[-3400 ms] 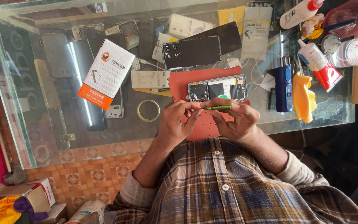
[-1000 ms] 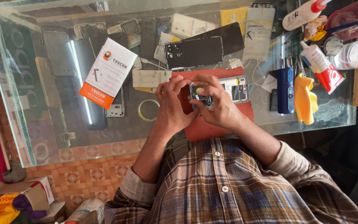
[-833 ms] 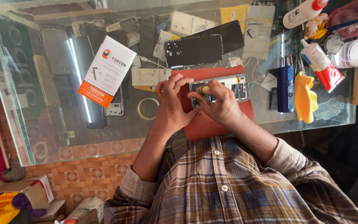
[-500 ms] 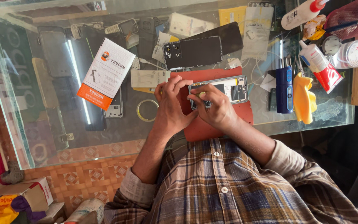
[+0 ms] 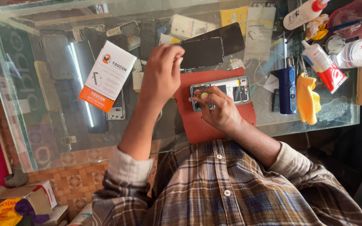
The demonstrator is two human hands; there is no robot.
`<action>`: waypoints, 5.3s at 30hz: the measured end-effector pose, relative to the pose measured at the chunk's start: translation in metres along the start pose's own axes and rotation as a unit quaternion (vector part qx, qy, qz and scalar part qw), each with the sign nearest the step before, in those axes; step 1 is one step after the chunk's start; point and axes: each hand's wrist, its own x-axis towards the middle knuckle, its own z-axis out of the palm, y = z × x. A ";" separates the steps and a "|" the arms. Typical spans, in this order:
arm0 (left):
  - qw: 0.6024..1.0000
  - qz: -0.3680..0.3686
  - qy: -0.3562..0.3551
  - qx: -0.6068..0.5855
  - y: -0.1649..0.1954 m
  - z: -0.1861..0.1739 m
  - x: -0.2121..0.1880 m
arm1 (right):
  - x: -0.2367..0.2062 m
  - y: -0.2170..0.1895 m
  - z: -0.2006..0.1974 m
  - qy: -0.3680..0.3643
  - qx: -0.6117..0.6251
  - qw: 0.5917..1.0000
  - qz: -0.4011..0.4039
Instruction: The person uses a green-handled screwdriver to remove screws from a disassembled smartphone on a red mat, then switches to a blue electric screwdriver to remove screws from the phone's back cover. The person handles the phone chassis and back cover throughout.
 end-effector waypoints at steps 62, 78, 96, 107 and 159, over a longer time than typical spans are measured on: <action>0.933 -0.086 0.035 -0.349 0.025 0.067 -0.113 | -0.015 -0.025 -0.034 0.001 0.099 0.995 0.008; 0.999 0.009 -0.029 -0.026 0.028 0.025 -0.105 | -0.015 -0.010 -0.007 -0.064 0.034 0.997 -0.032; 1.000 0.013 -0.006 -0.018 0.030 0.025 -0.111 | -0.002 -0.024 -0.009 -0.081 -0.061 0.993 0.063; 0.998 -0.054 -0.044 -0.002 0.026 0.028 -0.099 | -0.006 -0.011 -0.003 -0.076 0.062 0.993 0.058; 0.997 -0.010 -0.062 0.047 0.004 0.093 -0.121 | -0.058 0.008 -0.006 -0.073 0.057 0.994 0.055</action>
